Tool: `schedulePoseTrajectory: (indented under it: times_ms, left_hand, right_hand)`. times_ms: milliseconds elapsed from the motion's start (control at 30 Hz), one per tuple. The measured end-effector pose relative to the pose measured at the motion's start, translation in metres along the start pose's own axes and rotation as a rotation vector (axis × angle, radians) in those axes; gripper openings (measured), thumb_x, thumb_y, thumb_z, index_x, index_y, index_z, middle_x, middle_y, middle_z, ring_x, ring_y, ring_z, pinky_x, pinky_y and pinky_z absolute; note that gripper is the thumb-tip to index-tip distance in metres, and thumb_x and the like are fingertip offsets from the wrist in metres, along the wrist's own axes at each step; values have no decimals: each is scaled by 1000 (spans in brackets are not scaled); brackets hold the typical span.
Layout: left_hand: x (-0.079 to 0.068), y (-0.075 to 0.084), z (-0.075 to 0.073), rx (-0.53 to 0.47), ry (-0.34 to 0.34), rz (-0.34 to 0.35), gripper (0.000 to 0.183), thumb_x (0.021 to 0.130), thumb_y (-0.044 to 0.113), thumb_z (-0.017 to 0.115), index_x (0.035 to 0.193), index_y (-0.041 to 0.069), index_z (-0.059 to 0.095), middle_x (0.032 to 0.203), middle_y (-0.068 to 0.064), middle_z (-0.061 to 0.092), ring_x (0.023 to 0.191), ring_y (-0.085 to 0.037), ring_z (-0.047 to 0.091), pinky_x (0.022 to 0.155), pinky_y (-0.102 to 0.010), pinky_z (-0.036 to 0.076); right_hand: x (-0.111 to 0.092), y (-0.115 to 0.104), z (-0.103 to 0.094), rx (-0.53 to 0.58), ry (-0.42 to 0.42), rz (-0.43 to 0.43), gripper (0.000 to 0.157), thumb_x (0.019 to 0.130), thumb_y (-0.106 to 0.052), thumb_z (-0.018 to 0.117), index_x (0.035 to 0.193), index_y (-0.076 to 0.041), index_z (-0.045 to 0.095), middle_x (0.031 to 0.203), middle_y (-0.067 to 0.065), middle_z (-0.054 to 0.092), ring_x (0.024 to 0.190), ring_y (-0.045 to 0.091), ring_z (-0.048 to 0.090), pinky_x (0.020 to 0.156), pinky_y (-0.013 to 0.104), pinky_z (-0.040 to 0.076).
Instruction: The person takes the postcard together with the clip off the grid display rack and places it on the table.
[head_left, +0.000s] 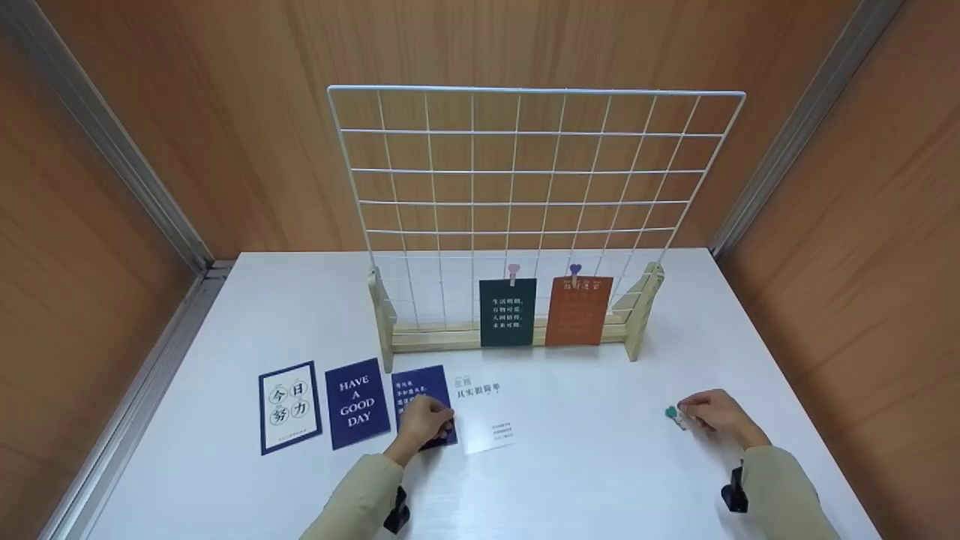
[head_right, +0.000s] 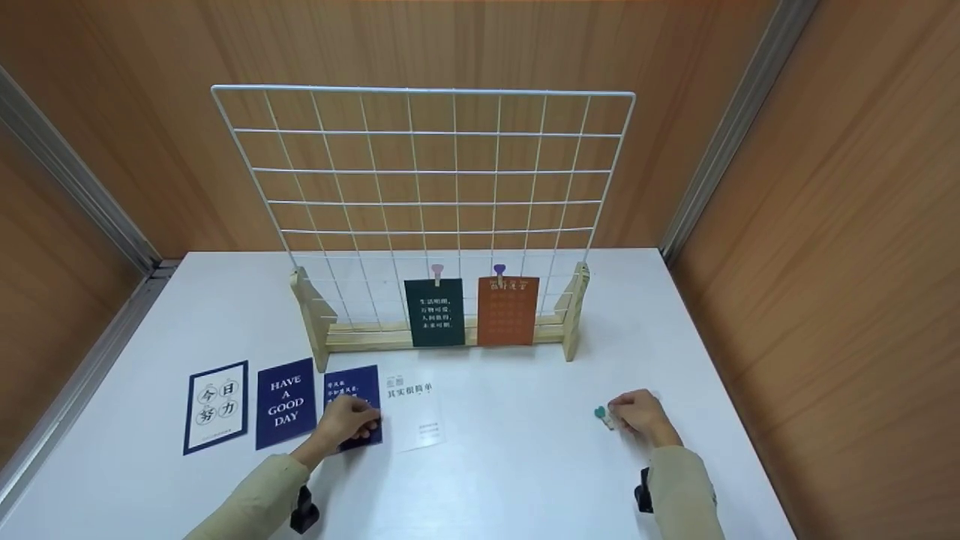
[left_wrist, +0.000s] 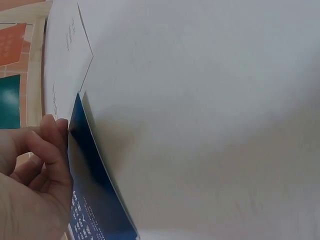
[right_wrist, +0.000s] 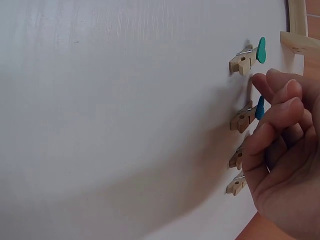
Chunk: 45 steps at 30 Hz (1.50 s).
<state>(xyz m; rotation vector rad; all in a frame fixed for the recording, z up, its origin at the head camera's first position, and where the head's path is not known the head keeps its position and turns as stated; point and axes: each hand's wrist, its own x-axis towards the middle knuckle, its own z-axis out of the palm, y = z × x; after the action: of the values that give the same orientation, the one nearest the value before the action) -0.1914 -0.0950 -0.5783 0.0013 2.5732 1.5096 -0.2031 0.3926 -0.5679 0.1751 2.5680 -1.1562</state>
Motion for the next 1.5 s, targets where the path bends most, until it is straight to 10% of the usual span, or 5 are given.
schedulePoseTrajectory:
  times_ms: [433,800,1233,1500]
  left_hand:
    - [13,16,-22,-25,129,65,15,84,9,58,82,-4,64,66,-12,60,54,-22,57,45,-24,45]
    - [26,41,-31,46,196,173,16,83,15,61,89,1,66,80,-7,63,75,-20,59,66,-31,48]
    - [33,51,-26,43,139,143,24,85,18,59,100,0,62,91,-6,60,88,-22,55,76,-33,45]
    - [37,54,-25,12,163,258,19,84,11,59,98,-1,61,90,-8,60,87,-24,56,75,-34,46]
  right_hand:
    - [8,-34,-6,125,69,-24,34,89,-16,51,114,8,52,69,11,53,55,16,47,52,31,44]
    - [23,-86,-3,214,94,-215,35,88,-18,54,113,8,54,66,7,52,55,11,48,52,22,46]
    - [32,-135,20,314,70,-336,28,89,-7,50,112,9,55,61,6,51,52,9,47,48,20,43]
    - [36,-152,32,368,89,-327,31,88,-13,54,112,6,56,63,5,53,52,8,47,47,22,43]
